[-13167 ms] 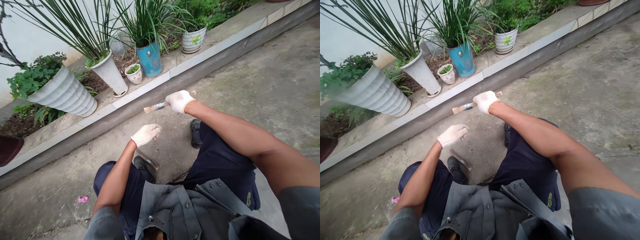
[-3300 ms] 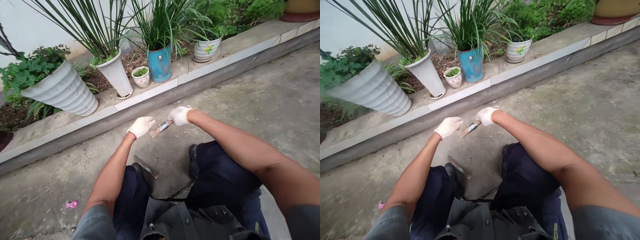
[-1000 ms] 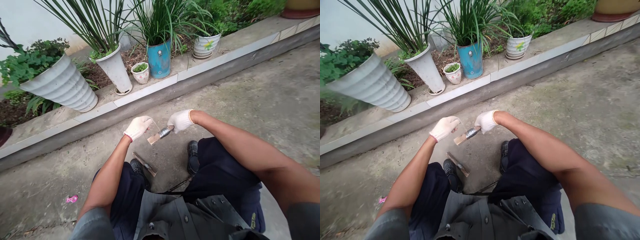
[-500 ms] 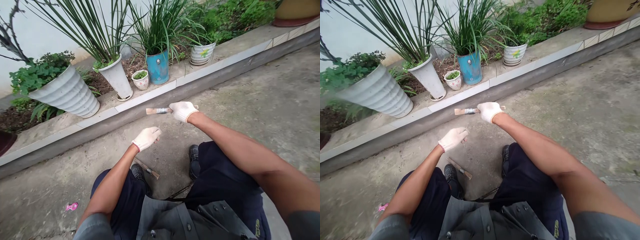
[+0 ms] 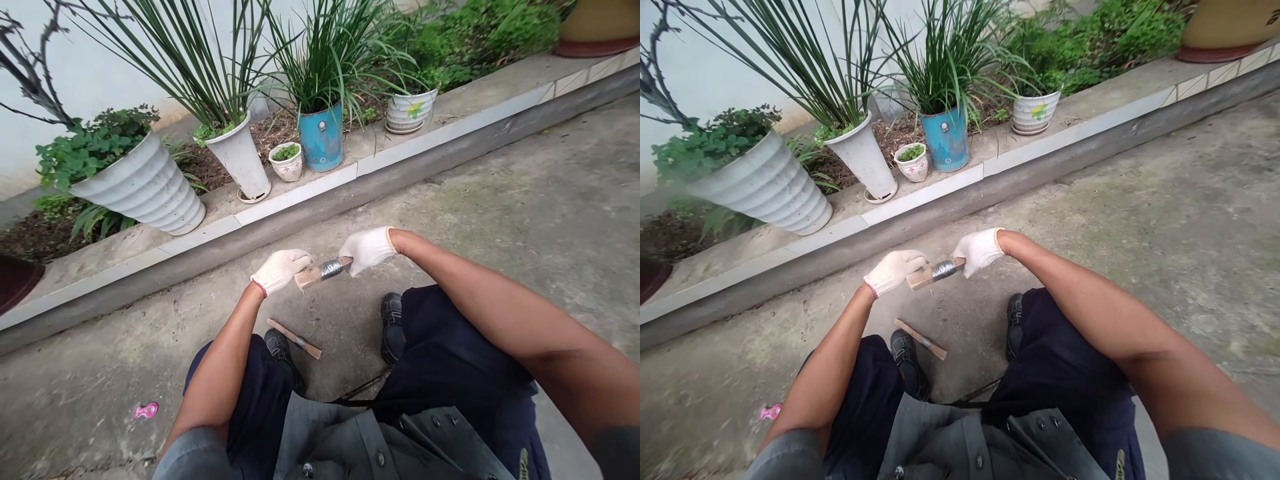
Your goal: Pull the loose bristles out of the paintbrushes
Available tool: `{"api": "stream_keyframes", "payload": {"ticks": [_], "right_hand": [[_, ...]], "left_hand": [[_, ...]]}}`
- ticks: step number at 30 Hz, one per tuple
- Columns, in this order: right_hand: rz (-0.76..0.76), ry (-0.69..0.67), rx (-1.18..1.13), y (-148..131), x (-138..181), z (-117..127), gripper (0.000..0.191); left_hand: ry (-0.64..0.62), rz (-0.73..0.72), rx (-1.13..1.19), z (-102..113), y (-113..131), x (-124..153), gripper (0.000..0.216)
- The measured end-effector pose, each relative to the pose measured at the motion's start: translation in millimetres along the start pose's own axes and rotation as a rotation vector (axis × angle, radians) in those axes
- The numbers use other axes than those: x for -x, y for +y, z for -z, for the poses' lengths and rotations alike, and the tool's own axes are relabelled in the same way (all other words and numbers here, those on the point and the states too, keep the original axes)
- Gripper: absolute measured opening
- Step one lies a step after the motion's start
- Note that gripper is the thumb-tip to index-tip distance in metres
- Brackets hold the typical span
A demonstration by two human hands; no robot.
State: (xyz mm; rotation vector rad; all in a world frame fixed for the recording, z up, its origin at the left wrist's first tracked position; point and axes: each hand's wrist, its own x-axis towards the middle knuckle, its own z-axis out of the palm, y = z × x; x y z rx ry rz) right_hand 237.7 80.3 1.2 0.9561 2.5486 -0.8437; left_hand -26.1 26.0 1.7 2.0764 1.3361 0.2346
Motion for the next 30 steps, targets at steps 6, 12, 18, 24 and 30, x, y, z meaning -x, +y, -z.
{"api": "stream_keyframes", "payload": {"ticks": [6, 12, 18, 24, 30], "right_hand": [[-0.139, 0.296, -0.026, -3, -6, 11, 0.030], [-0.397, 0.475, -0.036, 4, -17, 19, 0.041], [-0.534, 0.487, 0.146, 10, -20, 15, 0.031], [-0.480, 0.281, 0.307, 4, -28, 5, 0.030], [-0.192, 0.005, 0.265, -7, -27, -10, 0.024]], "left_hand": [[0.000, 0.121, 0.300, -11, 3, -2, 0.034], [-0.019, 0.169, 0.256, -19, 13, -5, 0.029], [-0.088, 0.135, 0.178, -28, 18, -4, 0.030], [0.015, 0.110, -0.022, -12, 18, -1, 0.035], [0.054, 0.103, -0.053, 1, 11, 3, 0.034]]}}
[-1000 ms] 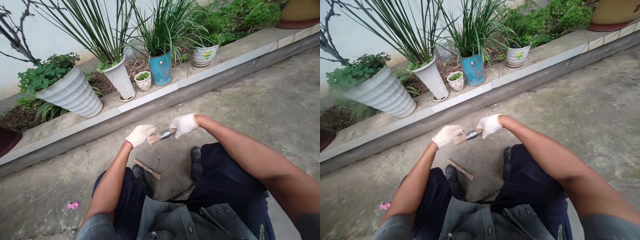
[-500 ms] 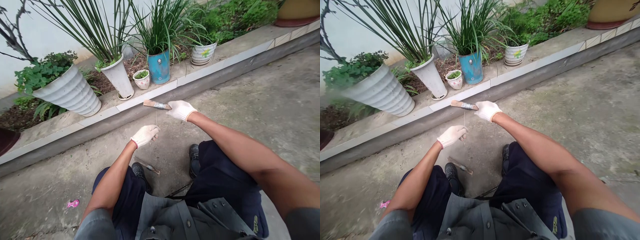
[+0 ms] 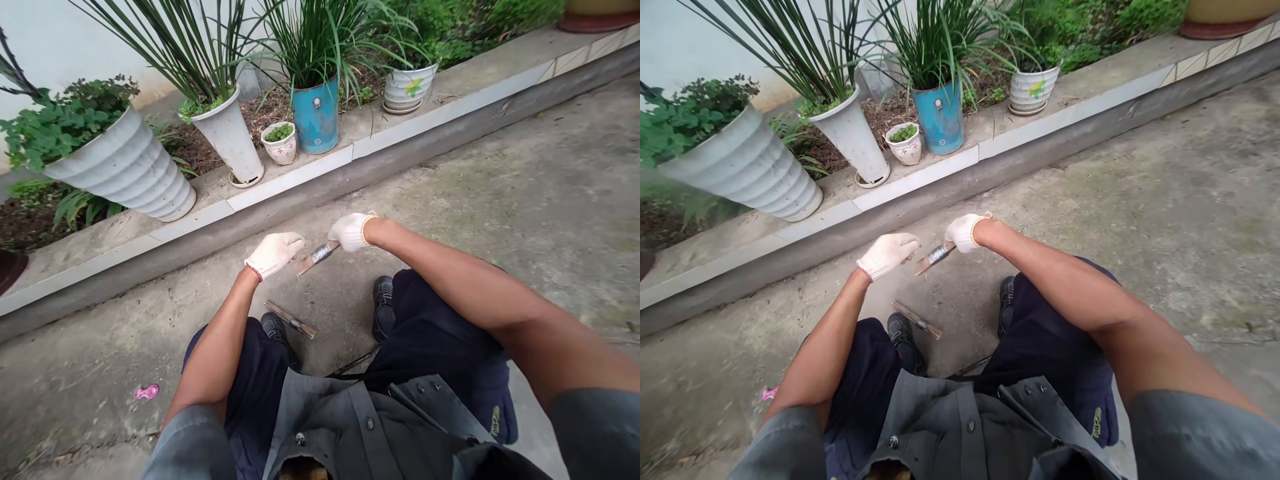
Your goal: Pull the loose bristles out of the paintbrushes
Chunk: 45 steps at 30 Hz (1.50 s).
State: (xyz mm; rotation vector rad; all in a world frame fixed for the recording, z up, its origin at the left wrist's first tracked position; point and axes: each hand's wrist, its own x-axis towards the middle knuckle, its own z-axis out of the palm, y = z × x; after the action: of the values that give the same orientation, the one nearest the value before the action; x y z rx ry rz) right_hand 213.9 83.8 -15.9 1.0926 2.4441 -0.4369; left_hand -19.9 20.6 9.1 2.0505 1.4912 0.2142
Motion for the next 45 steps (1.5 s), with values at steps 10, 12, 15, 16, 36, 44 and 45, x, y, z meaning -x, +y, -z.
{"api": "stream_keyframes", "payload": {"ticks": [10, 12, 15, 16, 36, 44, 45], "right_hand": [[0.154, 0.242, -0.544, -4, 22, 17, 0.028], [0.041, 0.352, -0.628, -6, 18, 24, 0.029], [-0.137, 0.458, -0.651, -1, 9, 29, 0.032], [-0.191, 0.490, -0.613, 2, 6, 30, 0.035], [0.134, -0.099, -0.018, -2, 2, -7, 0.028], [0.117, 0.237, -0.479, 4, 17, 12, 0.032], [0.049, 0.298, -0.486, 5, 15, 15, 0.033]], "left_hand": [[-0.046, 0.007, 0.398, -6, -6, 0, 0.038], [-0.028, 0.018, 0.434, -14, -2, -1, 0.041], [-0.064, 0.028, 0.393, -29, 5, -1, 0.037], [-0.088, 0.031, 0.378, -33, 7, 0, 0.036], [0.052, 0.038, -0.026, -4, -4, 4, 0.037], [0.017, 0.064, 0.315, -16, 0, -2, 0.033], [0.017, 0.073, 0.333, -18, 4, -1, 0.033]]}}
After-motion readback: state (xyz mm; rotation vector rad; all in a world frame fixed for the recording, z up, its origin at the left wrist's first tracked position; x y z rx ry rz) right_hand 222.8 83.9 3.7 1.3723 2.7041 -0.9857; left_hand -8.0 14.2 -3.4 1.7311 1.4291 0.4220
